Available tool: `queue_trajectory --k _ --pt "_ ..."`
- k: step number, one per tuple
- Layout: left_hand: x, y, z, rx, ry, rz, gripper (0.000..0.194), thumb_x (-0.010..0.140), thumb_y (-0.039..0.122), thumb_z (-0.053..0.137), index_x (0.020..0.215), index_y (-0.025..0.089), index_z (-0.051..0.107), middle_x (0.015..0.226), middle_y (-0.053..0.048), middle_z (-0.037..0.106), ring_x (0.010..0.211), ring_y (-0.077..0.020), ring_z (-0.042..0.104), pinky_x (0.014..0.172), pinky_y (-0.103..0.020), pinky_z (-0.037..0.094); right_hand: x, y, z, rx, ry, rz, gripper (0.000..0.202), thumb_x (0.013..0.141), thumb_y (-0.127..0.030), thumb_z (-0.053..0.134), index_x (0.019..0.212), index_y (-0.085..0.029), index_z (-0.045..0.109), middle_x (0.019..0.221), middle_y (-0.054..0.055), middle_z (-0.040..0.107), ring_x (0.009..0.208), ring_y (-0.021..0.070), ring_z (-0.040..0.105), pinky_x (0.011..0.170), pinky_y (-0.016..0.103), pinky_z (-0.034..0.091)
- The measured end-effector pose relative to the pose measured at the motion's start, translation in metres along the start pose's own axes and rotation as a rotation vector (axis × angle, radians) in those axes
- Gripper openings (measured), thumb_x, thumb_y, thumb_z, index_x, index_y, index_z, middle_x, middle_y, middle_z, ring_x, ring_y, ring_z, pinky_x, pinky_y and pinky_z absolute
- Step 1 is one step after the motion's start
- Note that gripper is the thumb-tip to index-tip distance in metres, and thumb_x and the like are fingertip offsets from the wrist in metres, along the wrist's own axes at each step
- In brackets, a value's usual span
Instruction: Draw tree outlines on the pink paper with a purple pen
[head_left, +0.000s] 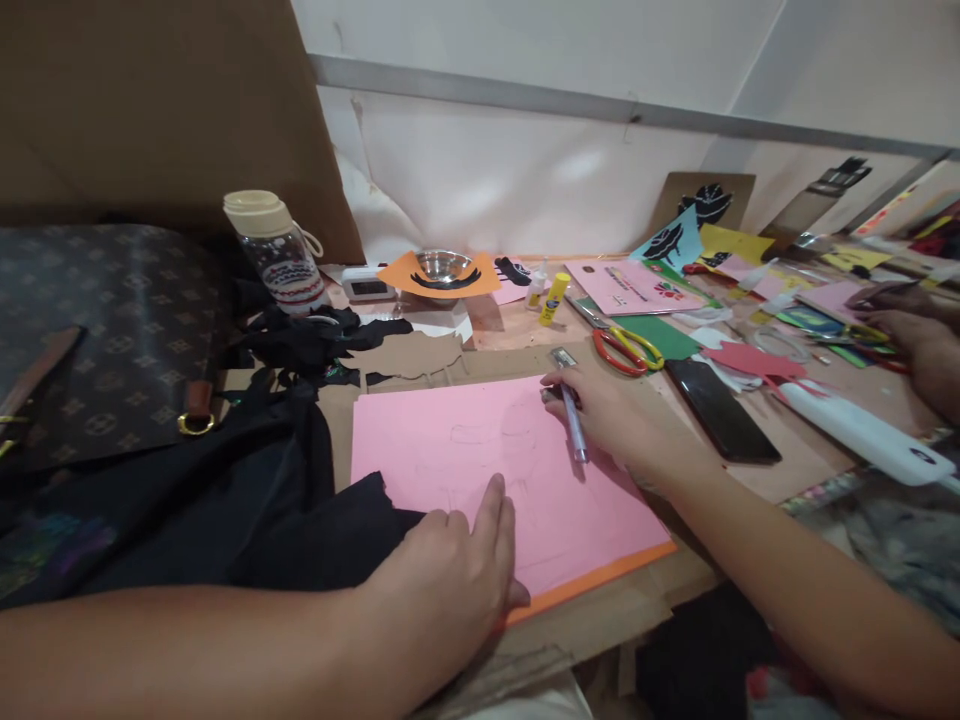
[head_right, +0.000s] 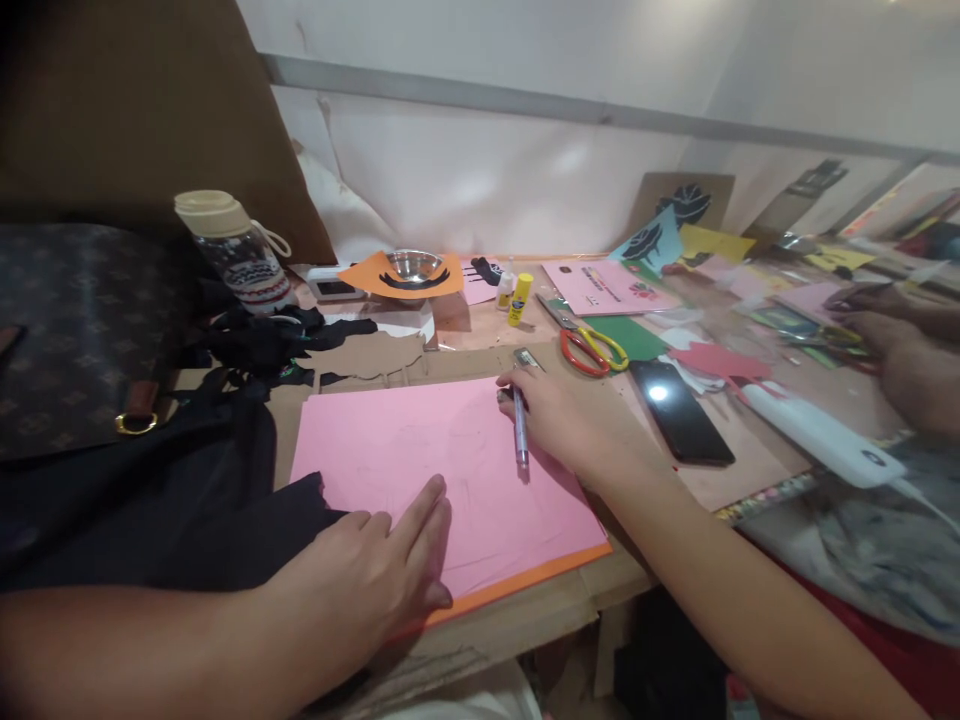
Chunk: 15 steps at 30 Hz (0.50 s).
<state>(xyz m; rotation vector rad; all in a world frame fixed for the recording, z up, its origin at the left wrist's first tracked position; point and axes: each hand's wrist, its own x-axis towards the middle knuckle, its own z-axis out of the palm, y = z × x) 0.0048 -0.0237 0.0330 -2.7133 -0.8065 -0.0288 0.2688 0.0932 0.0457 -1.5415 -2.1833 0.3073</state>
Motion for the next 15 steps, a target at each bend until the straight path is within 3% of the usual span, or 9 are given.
queue_trajectory --k 2,5,8,11,15 --pt "0.002 -0.002 0.002 -0.015 -0.005 0.009 0.070 0.111 0.063 0.057 0.144 0.004 0.073 0.151 -0.033 0.062 0.061 -0.0207 0.074 0.048 -0.033 0.053 -0.003 0.005 -0.002 0.043 0.025 0.041 0.019 0.104 -0.027 0.070 0.119 -0.021 0.078 0.099 0.009 0.084 0.082 0.0268 0.079 0.071 0.038 0.064" --pt "0.004 -0.005 0.003 -0.044 -0.015 0.013 0.072 0.109 0.066 0.058 0.142 0.005 0.075 0.151 -0.033 0.061 0.060 -0.0216 0.074 0.048 -0.034 0.053 -0.012 0.005 -0.010 0.120 0.041 0.007 0.017 0.102 -0.031 0.075 0.116 -0.023 0.079 0.109 0.010 0.085 0.094 0.0282 0.081 0.082 0.040 0.066" --pt "0.005 -0.006 0.005 -0.075 -0.026 0.001 0.074 0.110 0.068 0.055 0.144 0.005 0.074 0.153 -0.031 0.061 0.062 -0.0220 0.075 0.049 -0.034 0.055 -0.025 -0.008 -0.018 0.171 -0.037 -0.171 0.014 0.105 -0.027 0.072 0.114 -0.025 0.083 0.113 0.009 0.084 0.104 0.0265 0.080 0.092 0.039 0.064" --pt "0.004 -0.006 0.008 -0.107 -0.038 -0.009 0.076 0.109 0.069 0.056 0.146 0.004 0.072 0.153 -0.030 0.061 0.063 -0.0217 0.076 0.050 -0.033 0.057 -0.038 -0.025 -0.014 0.152 -0.151 -0.367 0.017 0.109 -0.022 0.068 0.118 -0.020 0.083 0.110 0.013 0.081 0.100 0.0254 0.079 0.086 0.036 0.063" --pt "0.003 -0.004 0.012 -0.128 -0.033 -0.015 0.075 0.109 0.067 0.056 0.145 0.003 0.071 0.150 -0.032 0.063 0.063 -0.0224 0.077 0.051 -0.033 0.058 -0.046 -0.033 -0.001 0.062 -0.228 -0.458 0.022 0.110 -0.015 0.060 0.114 -0.017 0.082 0.106 0.014 0.076 0.092 0.0258 0.074 0.077 0.035 0.059"
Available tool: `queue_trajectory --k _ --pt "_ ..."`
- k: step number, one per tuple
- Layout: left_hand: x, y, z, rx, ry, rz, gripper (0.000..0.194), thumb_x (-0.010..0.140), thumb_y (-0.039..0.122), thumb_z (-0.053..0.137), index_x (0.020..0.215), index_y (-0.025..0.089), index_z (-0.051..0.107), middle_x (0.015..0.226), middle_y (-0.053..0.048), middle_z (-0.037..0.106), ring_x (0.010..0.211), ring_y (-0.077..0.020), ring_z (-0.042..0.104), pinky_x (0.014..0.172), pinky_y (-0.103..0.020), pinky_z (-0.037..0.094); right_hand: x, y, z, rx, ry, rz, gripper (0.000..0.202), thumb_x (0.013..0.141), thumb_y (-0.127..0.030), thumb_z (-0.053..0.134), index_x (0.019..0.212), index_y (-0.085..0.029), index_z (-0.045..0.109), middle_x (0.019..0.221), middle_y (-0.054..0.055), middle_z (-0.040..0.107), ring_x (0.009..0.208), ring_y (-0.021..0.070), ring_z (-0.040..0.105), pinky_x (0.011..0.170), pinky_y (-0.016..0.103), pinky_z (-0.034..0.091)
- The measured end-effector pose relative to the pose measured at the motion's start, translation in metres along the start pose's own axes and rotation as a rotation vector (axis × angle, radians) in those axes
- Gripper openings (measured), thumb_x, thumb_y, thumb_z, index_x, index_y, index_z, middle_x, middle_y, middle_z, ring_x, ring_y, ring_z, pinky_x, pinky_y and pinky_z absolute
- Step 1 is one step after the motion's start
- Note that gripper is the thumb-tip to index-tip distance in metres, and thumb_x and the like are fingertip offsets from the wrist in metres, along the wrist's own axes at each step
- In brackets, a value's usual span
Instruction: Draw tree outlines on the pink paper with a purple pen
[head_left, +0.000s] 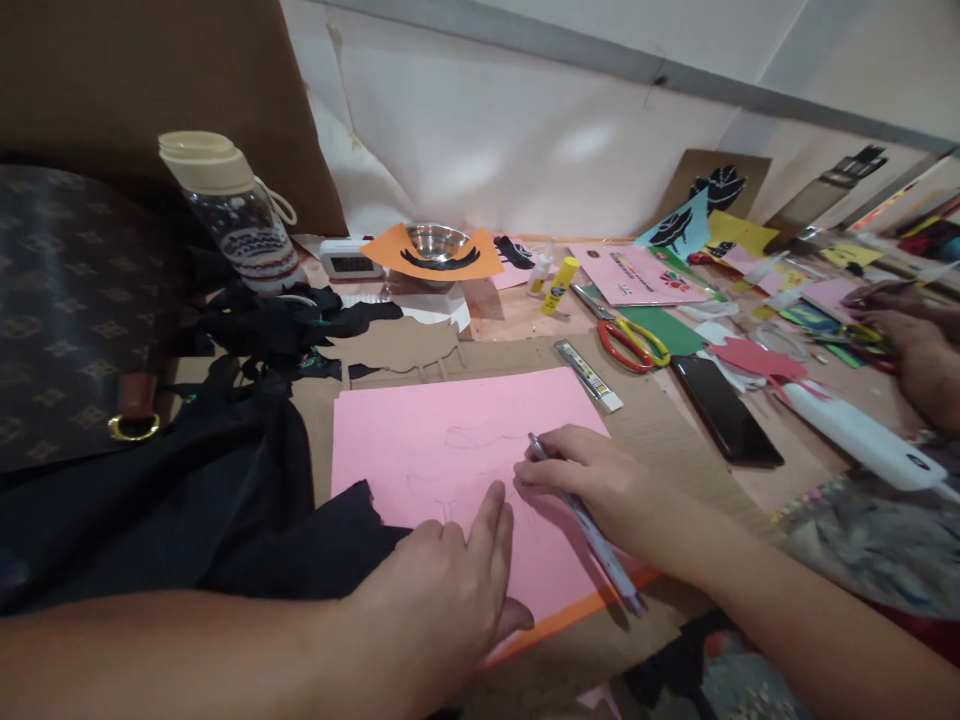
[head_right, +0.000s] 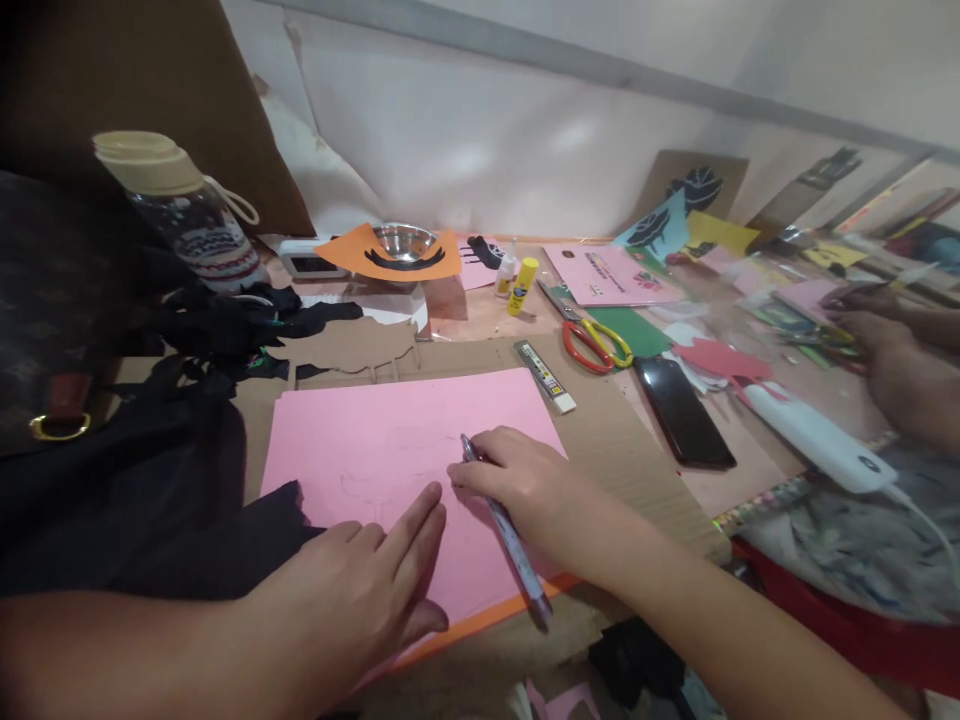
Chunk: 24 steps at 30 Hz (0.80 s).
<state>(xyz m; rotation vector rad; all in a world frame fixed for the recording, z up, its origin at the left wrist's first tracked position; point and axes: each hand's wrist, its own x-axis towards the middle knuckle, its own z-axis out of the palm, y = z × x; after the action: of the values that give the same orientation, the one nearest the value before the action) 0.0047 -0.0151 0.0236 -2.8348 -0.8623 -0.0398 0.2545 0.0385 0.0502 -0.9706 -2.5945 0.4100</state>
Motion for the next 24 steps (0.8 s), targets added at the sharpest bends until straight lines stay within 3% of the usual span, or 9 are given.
queue_trajectory --k 5,9,16,24 --pt "0.000 0.002 0.003 -0.017 0.034 0.015 0.076 0.109 0.067 0.058 0.142 0.001 0.073 0.144 -0.034 0.066 0.057 -0.0215 0.074 0.046 -0.033 0.054 0.003 0.004 0.003 -0.090 -0.112 0.009 0.030 0.105 -0.003 0.056 0.111 -0.020 0.080 0.101 0.010 0.071 0.088 0.0244 0.066 0.074 0.034 0.052" --pt "-0.001 0.001 0.003 -0.010 0.096 -0.002 0.073 0.111 0.063 0.056 0.142 -0.001 0.072 0.143 -0.035 0.065 0.053 -0.0195 0.071 0.044 -0.032 0.051 0.015 -0.001 0.002 -0.131 -0.113 -0.010 0.027 0.104 -0.003 0.057 0.103 -0.018 0.079 0.096 0.010 0.069 0.087 0.0249 0.063 0.072 0.034 0.049" --pt "0.000 0.001 0.001 0.008 0.180 -0.040 0.070 0.106 0.062 0.064 0.136 0.000 0.077 0.139 -0.034 0.065 0.046 -0.0175 0.065 0.041 -0.030 0.048 0.024 -0.004 -0.004 -0.240 -0.162 -0.116 0.031 0.107 -0.001 0.050 0.108 -0.012 0.079 0.101 0.016 0.072 0.090 0.0289 0.064 0.076 0.039 0.053" --pt "0.000 0.002 0.003 0.003 0.179 -0.022 0.069 0.106 0.060 0.065 0.136 -0.001 0.076 0.138 -0.036 0.064 0.044 -0.0180 0.064 0.039 -0.031 0.045 0.020 -0.003 -0.002 -0.238 -0.149 -0.125 0.033 0.110 -0.004 0.046 0.108 -0.014 0.078 0.104 0.016 0.073 0.092 0.0286 0.065 0.077 0.040 0.056"
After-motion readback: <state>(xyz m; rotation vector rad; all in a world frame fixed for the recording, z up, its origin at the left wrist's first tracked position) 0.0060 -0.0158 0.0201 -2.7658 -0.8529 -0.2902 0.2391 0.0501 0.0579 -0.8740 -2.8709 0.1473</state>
